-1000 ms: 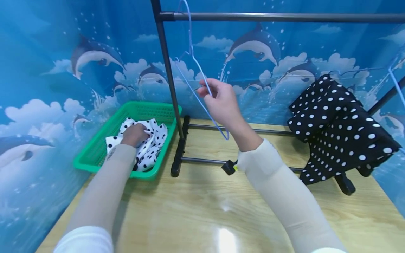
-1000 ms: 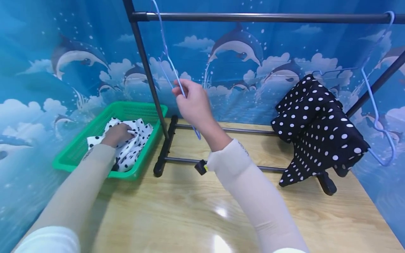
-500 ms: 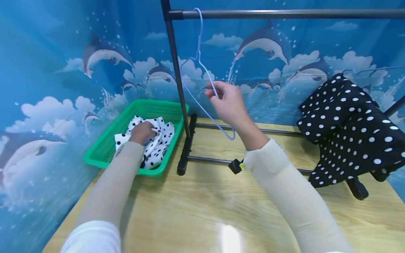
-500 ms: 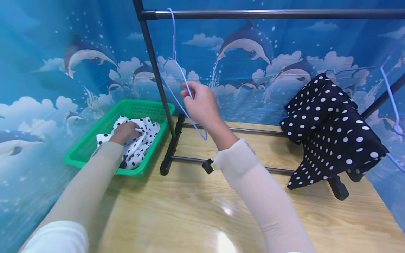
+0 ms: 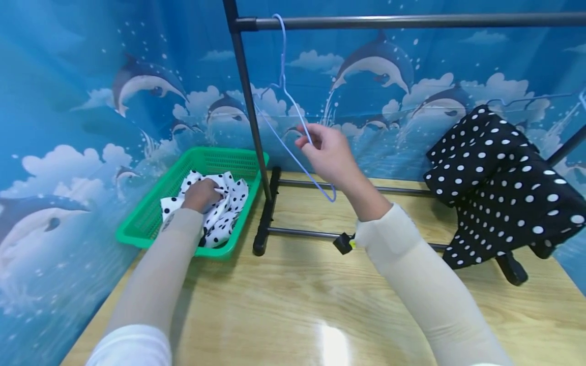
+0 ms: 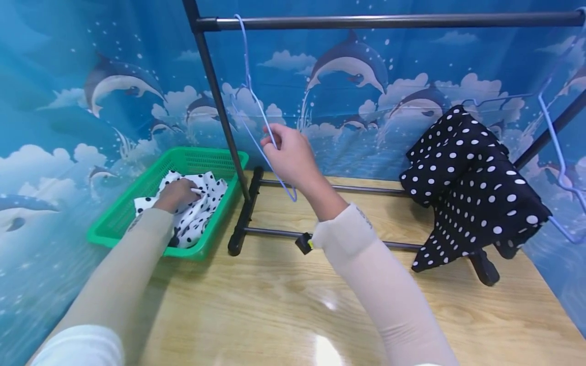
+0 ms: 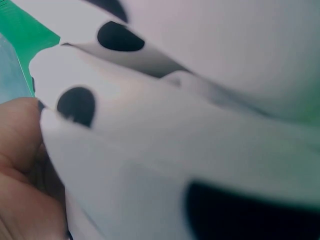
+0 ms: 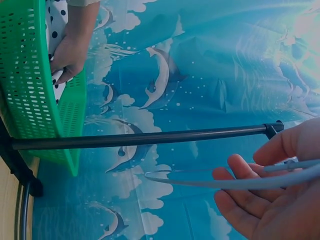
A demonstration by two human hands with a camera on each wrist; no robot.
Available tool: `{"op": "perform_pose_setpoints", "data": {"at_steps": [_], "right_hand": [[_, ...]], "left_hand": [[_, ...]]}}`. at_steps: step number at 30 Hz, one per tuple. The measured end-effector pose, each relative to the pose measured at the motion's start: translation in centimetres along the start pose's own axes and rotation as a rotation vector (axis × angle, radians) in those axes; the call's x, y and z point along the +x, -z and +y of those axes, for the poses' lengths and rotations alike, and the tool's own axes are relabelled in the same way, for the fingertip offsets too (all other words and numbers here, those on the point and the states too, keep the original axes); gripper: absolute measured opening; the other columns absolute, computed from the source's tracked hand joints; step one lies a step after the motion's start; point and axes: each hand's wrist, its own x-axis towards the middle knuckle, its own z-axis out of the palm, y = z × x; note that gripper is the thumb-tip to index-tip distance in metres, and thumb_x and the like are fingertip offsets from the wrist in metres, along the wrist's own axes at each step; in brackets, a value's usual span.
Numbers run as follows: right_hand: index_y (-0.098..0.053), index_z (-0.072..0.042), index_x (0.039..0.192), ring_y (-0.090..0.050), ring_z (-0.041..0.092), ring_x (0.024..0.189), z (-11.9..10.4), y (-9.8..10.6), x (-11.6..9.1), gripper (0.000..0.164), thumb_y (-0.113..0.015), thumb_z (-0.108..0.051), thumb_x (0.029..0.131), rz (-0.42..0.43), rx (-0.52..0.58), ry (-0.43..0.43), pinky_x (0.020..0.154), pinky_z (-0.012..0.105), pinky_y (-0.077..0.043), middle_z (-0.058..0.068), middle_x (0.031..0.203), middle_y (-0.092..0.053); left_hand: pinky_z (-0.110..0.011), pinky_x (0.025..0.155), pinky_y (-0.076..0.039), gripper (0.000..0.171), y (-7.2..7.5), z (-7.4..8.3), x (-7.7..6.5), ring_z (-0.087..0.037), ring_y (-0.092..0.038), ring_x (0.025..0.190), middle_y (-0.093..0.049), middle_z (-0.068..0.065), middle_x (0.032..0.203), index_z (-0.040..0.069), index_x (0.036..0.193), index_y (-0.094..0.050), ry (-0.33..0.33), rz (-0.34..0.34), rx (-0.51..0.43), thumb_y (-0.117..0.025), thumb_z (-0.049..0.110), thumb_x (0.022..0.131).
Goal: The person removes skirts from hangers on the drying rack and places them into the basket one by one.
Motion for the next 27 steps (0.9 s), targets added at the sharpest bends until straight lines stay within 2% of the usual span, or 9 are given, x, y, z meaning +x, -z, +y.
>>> {"op": "perform_pose_setpoints", "data": {"at_steps": [6,11,17,20,23,24,27], "right_hand": [[-0.053,-0.007,0.136,-0.058,0.019,0.104,0.7,0.2,-0.4,0.037,-0.05,-0.017,0.1,0.009,-0.004,0.01,0.086,0.035,-0.045,0.007,0.113,-0.064],[-0.05,-0.006,0.139,-0.056,0.02,0.106,1.2,0.7,-0.9,0.041,-0.047,-0.025,0.102,0.051,0.0,0.052,0.091,0.038,-0.046,0.01,0.119,-0.061],[-0.049,-0.006,0.14,-0.056,0.02,0.117,1.4,1.6,-1.8,0.042,-0.045,-0.028,0.103,0.092,-0.015,0.073,0.099,0.039,-0.044,0.011,0.127,-0.06],[-0.049,-0.006,0.14,-0.056,0.02,0.117,1.5,1.9,-2.1,0.043,-0.046,-0.027,0.103,0.096,-0.027,0.067,0.099,0.038,-0.044,0.01,0.128,-0.06],[-0.047,-0.006,0.141,-0.055,0.02,0.116,1.7,2.2,-2.4,0.044,-0.046,-0.026,0.103,0.11,-0.04,0.065,0.099,0.038,-0.044,0.01,0.127,-0.059],[-0.047,-0.006,0.142,-0.055,0.02,0.117,1.8,2.3,-2.5,0.044,-0.046,-0.026,0.103,0.115,-0.042,0.066,0.099,0.037,-0.044,0.011,0.128,-0.058],[-0.045,-0.006,0.143,-0.053,0.021,0.118,1.9,2.8,-2.8,0.045,-0.046,-0.026,0.103,0.135,-0.05,0.067,0.1,0.038,-0.043,0.011,0.13,-0.056]], "left_hand": [[-0.055,0.103,-0.037,0.043,-0.1,0.2,0.0,-0.043,-0.046,0.125,-0.051,-0.022,0.137,-0.001,0.135,-0.052,0.008,-0.008,-0.014,-0.055,0.018,0.097],[-0.056,0.101,-0.039,0.045,0.0,0.1,0.2,-0.041,-0.046,0.126,-0.049,-0.021,0.14,0.001,0.138,-0.05,0.017,-0.034,-0.054,-0.051,0.019,0.096],[-0.069,0.099,-0.029,0.046,0.5,0.0,0.5,-0.042,-0.046,0.122,-0.05,-0.021,0.134,0.006,0.136,-0.05,-0.073,-0.012,-0.047,-0.048,0.021,0.093],[-0.062,0.092,-0.038,0.047,0.8,-0.1,0.6,-0.038,-0.051,0.11,-0.051,-0.021,0.13,0.006,0.137,-0.047,-0.114,-0.01,-0.073,-0.048,0.018,0.092],[-0.052,0.081,-0.045,0.049,0.9,-0.1,0.4,-0.035,-0.053,0.103,-0.049,-0.023,0.132,0.005,0.141,-0.043,-0.12,-0.045,-0.116,-0.045,0.019,0.094],[-0.05,0.08,-0.045,0.05,1.0,-0.1,0.4,-0.035,-0.053,0.103,-0.048,-0.023,0.134,0.005,0.143,-0.041,-0.118,-0.058,-0.132,-0.044,0.02,0.095],[-0.055,0.088,-0.044,0.056,1.3,0.2,0.0,-0.041,-0.049,0.115,-0.04,-0.027,0.142,0.004,0.149,-0.029,-0.108,-0.078,-0.167,-0.042,0.025,0.098]]}}
